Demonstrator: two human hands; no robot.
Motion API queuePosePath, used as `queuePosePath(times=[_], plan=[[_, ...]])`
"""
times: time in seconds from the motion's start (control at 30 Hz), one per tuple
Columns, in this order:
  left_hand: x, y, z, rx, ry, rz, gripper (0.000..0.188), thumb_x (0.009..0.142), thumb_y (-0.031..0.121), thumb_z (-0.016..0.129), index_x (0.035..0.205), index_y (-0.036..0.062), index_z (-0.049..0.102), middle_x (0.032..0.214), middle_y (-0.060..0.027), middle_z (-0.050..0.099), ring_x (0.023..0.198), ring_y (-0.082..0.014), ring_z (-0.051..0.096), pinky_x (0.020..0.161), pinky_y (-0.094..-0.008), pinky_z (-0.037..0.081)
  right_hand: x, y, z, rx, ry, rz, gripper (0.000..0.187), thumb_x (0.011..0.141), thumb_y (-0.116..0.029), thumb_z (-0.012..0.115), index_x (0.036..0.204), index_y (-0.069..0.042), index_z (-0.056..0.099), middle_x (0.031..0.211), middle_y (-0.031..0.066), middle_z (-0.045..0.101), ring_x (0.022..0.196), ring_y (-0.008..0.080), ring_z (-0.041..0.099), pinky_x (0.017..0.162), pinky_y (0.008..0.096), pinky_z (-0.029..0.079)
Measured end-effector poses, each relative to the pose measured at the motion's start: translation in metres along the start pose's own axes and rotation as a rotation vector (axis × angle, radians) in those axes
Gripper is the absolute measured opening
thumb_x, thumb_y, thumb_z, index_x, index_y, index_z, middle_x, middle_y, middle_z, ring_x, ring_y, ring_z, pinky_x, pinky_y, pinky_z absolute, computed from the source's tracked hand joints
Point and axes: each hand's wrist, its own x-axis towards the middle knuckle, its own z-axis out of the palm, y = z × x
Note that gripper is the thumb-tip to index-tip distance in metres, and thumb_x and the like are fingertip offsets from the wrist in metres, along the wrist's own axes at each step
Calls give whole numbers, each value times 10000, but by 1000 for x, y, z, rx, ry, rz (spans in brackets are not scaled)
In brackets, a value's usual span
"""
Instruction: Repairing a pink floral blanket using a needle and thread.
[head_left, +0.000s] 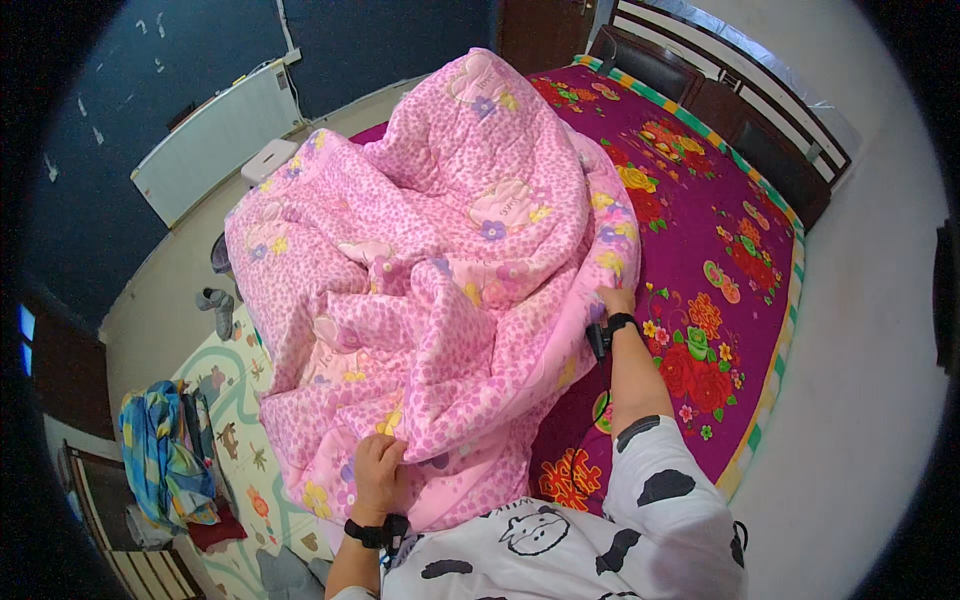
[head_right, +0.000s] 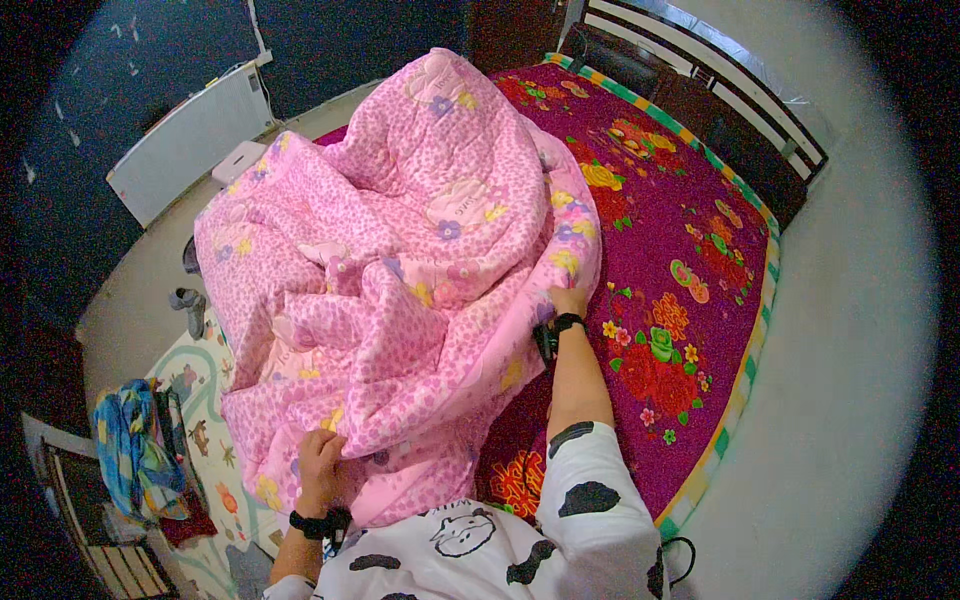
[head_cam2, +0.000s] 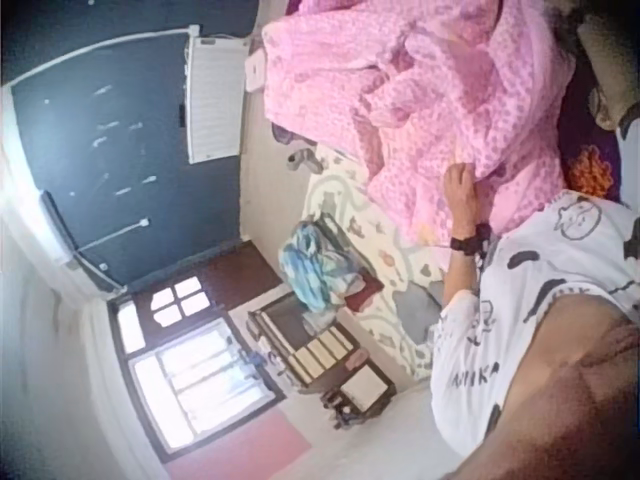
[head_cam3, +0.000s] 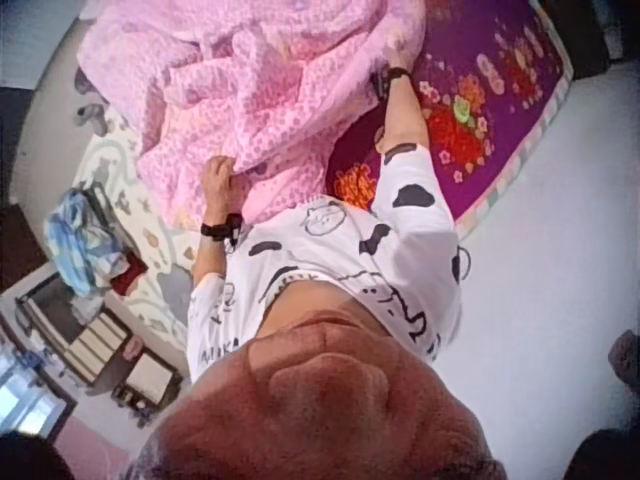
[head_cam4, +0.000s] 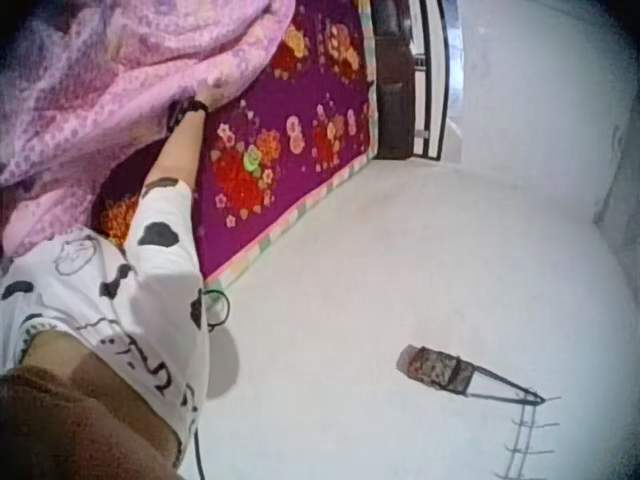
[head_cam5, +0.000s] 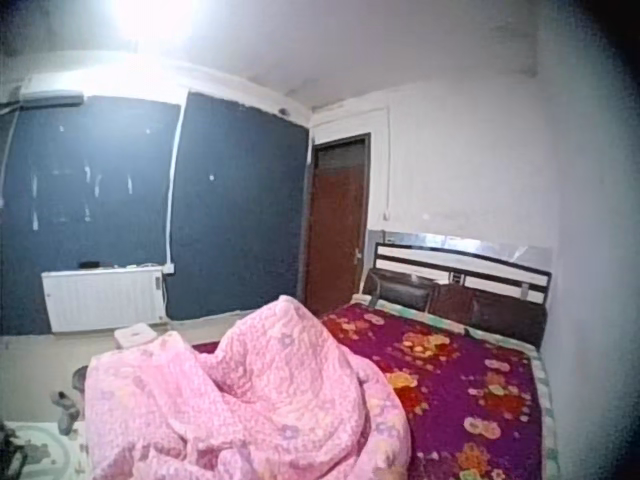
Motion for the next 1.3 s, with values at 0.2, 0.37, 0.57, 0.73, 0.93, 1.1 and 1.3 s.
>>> queuePosePath(times=[0.2,0.37,0.57,0.73,0.93,1.1,1.3], plan=[[4,0,6,-41,33,-112,317,575,-30,541,884,36,563,841,-125,535,809,-323,524,701,-397,434,1,58,-37,367,51,38,514,663,-352,588,899,104,599,850,238,624,814,337,600,725,395,467],[9,-3,-3,-76,104,-269,416,546,-89,508,946,17,545,905,-152,528,854,-332,519,740,-377,432,-103,88,-118,530,-201,-77,318,709,-89,590,982,68,551,861,101,622,732,170,579,656,312,477],[13,-45,4,-149,253,-419,379,609,-114,464,964,2,530,907,-121,514,859,-290,506,744,-319,412,-310,43,-209,443,-407,-293,365,731,-121,655,1047,26,548,954,77,609,846,164,562,766,305,459],[20,-62,18,-265,311,-514,368,633,-112,432,973,-2,522,897,-111,488,857,-249,487,753,-285,390,-301,78,-251,499,-528,-116,132,762,-145,639,809,-23,619,738,-3,586,678,91,525,635,243,430],[42,-43,32,-186,239,-367,399,595,-113,417,962,1,523,896,-118,489,851,-264,492,765,-293,398,-118,96,-188,544,-77,-135,361,830,-321,600,881,36,576,756,54,577,699,156,538,627,301,420],[31,-46,25,-138,247,-480,406,587,-110,415,962,0,522,886,-119,486,841,-266,492,748,-291,397,24,36,-121,341,-237,-94,328,733,-317,692,909,-54,603,786,73,569,681,154,558,485,303,463],[26,-46,37,-226,223,-559,297,692,-38,468,982,7,514,961,-112,494,919,-249,484,835,-310,376,130,58,8,172,-83,-144,338,689,-358,709,782,-59,580,658,17,546,573,171,515,523,364,451]])
